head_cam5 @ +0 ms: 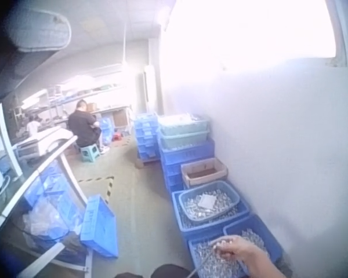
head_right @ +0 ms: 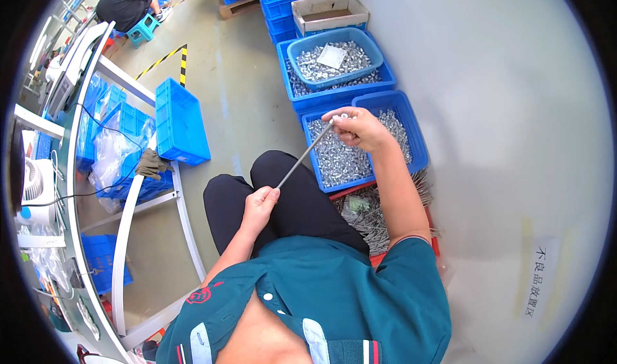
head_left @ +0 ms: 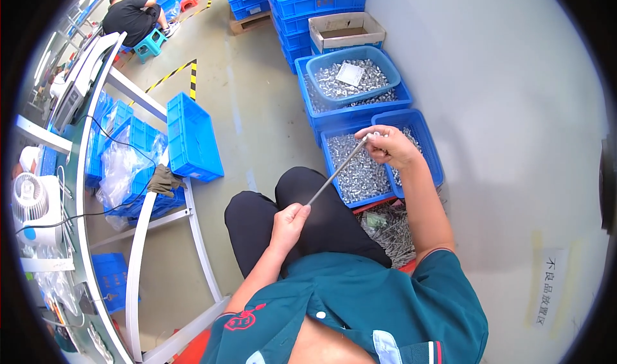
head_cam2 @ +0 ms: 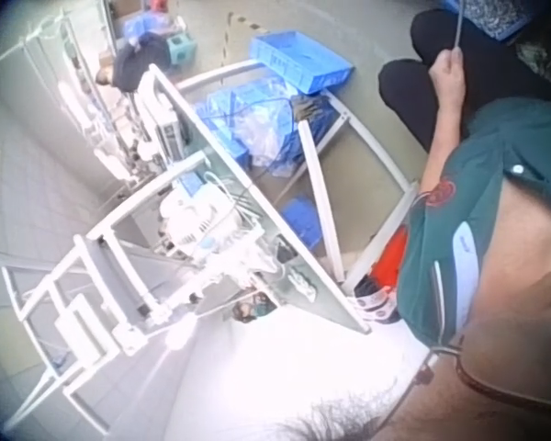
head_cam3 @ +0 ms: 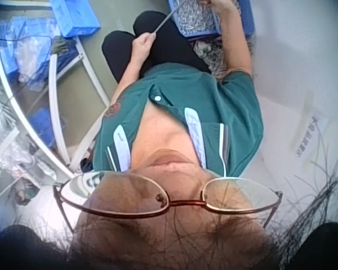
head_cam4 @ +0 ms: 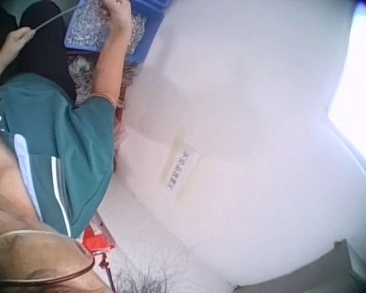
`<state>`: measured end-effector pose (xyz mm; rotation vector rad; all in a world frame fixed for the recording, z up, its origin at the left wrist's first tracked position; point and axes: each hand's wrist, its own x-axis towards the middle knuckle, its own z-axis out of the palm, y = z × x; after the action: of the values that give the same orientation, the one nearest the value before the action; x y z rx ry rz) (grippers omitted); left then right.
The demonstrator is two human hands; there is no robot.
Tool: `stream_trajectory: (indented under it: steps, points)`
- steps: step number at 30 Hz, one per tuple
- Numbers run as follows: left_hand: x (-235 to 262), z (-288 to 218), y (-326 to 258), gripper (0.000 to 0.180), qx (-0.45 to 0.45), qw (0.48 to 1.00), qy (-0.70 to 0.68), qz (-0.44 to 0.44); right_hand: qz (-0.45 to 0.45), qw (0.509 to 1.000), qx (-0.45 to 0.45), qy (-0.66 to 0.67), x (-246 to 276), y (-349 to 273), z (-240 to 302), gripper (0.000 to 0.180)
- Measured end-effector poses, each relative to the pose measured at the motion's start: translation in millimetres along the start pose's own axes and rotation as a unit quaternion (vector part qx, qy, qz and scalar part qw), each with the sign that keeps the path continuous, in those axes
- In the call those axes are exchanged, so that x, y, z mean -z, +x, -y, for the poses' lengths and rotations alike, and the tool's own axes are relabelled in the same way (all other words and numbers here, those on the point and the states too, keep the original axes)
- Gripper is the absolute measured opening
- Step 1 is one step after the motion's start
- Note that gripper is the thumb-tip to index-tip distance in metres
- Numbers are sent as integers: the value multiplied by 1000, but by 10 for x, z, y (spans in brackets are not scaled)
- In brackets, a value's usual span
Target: Assembling small metal rings or components onto a long thin rod.
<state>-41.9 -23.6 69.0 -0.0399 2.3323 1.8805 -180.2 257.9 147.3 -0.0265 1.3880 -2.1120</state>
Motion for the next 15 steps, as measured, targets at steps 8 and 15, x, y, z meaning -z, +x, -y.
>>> stream_trajectory:
  steps: [8,15]
  points:
    - [22,-12,-1,32,20,996,-91,17,55,976,34,208,122,30,-180,29]
    - [-3,41,-17,32,8,997,-78,12,45,944,1,327,169,118,-293,34]
